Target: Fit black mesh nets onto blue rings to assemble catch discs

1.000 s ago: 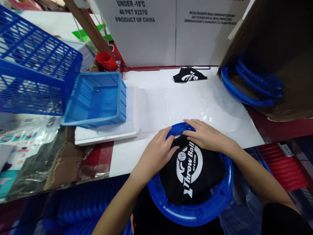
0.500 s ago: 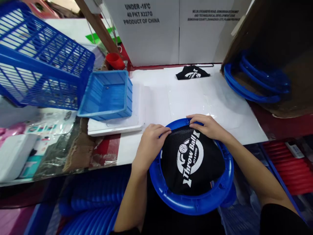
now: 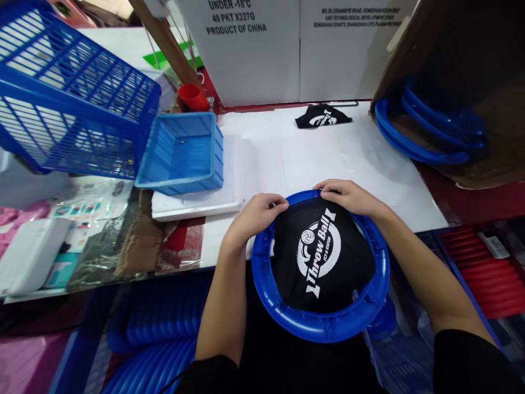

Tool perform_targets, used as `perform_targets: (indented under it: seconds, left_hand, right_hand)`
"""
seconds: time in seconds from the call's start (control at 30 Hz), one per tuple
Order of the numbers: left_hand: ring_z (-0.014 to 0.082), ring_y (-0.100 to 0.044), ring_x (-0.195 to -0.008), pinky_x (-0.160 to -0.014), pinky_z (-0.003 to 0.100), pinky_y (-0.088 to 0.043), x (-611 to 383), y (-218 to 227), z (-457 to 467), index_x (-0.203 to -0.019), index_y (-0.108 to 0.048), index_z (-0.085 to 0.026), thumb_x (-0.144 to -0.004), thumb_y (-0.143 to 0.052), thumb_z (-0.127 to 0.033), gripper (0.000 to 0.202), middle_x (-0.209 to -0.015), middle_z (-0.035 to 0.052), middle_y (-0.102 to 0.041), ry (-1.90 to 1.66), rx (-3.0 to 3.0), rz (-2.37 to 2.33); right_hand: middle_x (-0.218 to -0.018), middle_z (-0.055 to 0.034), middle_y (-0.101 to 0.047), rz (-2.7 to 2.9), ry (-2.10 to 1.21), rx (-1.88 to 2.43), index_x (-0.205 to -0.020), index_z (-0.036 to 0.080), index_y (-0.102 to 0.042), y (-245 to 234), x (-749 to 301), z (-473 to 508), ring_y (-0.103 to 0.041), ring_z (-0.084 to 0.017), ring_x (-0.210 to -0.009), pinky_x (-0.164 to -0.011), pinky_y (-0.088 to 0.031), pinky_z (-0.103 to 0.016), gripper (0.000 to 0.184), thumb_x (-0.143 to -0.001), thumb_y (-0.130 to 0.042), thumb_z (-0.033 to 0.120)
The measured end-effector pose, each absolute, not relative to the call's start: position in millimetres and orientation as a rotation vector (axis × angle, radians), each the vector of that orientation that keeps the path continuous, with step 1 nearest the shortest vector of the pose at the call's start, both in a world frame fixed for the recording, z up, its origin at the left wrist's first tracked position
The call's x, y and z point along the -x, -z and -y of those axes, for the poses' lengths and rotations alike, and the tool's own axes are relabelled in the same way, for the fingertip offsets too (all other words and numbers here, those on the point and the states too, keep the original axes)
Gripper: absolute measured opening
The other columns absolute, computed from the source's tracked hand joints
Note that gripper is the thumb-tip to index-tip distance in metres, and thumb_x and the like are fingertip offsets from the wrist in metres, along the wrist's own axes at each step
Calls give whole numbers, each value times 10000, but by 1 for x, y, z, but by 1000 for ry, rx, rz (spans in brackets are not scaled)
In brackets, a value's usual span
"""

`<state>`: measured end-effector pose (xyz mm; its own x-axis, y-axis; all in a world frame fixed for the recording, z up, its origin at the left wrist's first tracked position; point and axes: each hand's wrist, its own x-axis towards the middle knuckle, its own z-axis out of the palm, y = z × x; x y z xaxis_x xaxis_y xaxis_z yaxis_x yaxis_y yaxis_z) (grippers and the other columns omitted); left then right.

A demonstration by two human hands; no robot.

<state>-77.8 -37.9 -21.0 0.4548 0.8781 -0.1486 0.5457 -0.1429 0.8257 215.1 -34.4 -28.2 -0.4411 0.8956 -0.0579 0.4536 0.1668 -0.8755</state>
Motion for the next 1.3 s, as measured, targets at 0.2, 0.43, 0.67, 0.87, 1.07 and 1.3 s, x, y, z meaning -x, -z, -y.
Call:
perform_targets:
  seconds: [0.2,0.43,0.67,0.87,1.07,1.3]
  left_hand:
    - [217,-712,-806,-755,352,-536,77,17,32,-851,-781,-216,-929,-601,-312,218,-857,54,-818,-384,-1873,-1234]
    - [239,-714,-791,-748,376,-523,69,11,29,-835,-801,-229,-907,-601,-275,218,-845,63,-821,-274,-1988,-1373]
    - [286,-743,-919,-860,436,-547,65,4,40,-873,-816,-229,-938,-564,-251,260,-989,107,-842,-260,-2131,-1412]
    - [259,-736,-1032,-966,415,-555,61,1,43,-1023,-802,-217,-995,-577,-271,233,-1100,85,-829,-375,-2063,-1352]
    - [248,-717,-992,-980,413,-544,53,4,38,-927,-792,-220,-957,-655,-244,141,-1009,67,-816,-416,-2081,-1265]
    - [221,-695,-898,-901,375,-530,55,13,31,-892,-767,-217,-958,-618,-234,163,-942,50,-803,-480,-2051,-1228]
  right_hand:
    - [-1348,-74,-760,1983,-1236,1276,-850,266,-725,30,-215,30,-694,-319,-1252,-1172,-492,-588,200,-955,-650,418]
    - [-1309,-84,-766,1948,-1246,1312,-824,248,-716,30,-212,29,-694,-301,-1205,-1161,-488,-553,217,-940,-653,421]
    - [-1273,-78,-774,1960,-1171,1339,-801,248,-714,30,-206,31,-699,-290,-1186,-1151,-494,-534,182,-922,-640,362]
    - [-1279,-76,-779,1952,-1140,1385,-804,249,-734,28,-204,32,-704,-299,-1195,-1158,-493,-530,166,-907,-647,346]
    - [-1180,-90,-785,2053,-1087,1354,-971,253,-758,17,-201,31,-708,-311,-1144,-1071,-540,-531,202,-967,-602,382]
    - [-1226,-85,-757,2203,-934,1206,-895,263,-717,22,-181,35,-677,-307,-1214,-1123,-494,-536,133,-969,-620,317]
